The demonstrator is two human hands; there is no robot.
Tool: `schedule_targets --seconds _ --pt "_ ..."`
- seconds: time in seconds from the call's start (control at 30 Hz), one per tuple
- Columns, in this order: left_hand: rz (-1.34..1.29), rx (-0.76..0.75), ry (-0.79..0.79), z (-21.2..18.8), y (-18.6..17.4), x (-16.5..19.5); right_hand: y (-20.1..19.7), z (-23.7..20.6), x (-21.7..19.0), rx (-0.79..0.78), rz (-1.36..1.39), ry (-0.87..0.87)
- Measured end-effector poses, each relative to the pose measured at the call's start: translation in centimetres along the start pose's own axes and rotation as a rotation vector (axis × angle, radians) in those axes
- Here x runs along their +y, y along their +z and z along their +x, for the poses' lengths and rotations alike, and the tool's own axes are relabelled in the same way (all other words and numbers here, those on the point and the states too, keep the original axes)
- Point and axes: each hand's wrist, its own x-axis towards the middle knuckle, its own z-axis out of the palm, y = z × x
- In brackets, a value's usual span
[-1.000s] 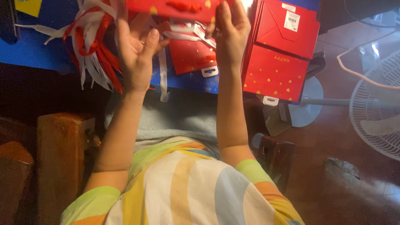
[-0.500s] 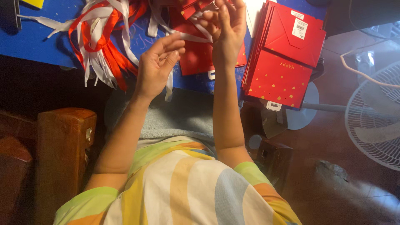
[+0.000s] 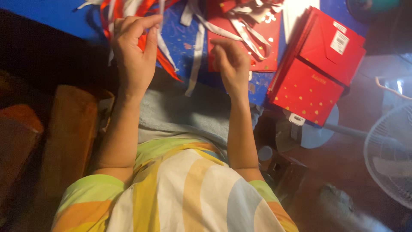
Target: The person threads red ribbons through the handles of red Valentine's Day gift bags and ties them into bows. They repeat this process on multiple bags, adjusting and tightening the ribbons by hand.
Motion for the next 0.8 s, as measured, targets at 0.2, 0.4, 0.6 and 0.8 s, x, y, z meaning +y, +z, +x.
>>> schedule_targets --seconds 0.2,0.4,0.6,0.8 --pt "-0.114 -0.069 -0.166 -1.3 -1.4 0.4 3.0 -3.0 -2.2 -0.134 -0.807 -0.398" --pt "0.026 -0.05 0.001 -1.6 -0.3 1.0 5.6 -1.1 -0.8 -0.089 -0.999 -0.501" --pt "-0.141 -0.106 -0.11 -1.8 -1.2 1.2 6.1 2.2 0.6 0.024 -0.985 -0.551" --pt "-0.206 -0.161 -0.173 -2.8 -1.1 1.0 5.7 -2.0 -1.4 -0.018 -0.811 -0.462"
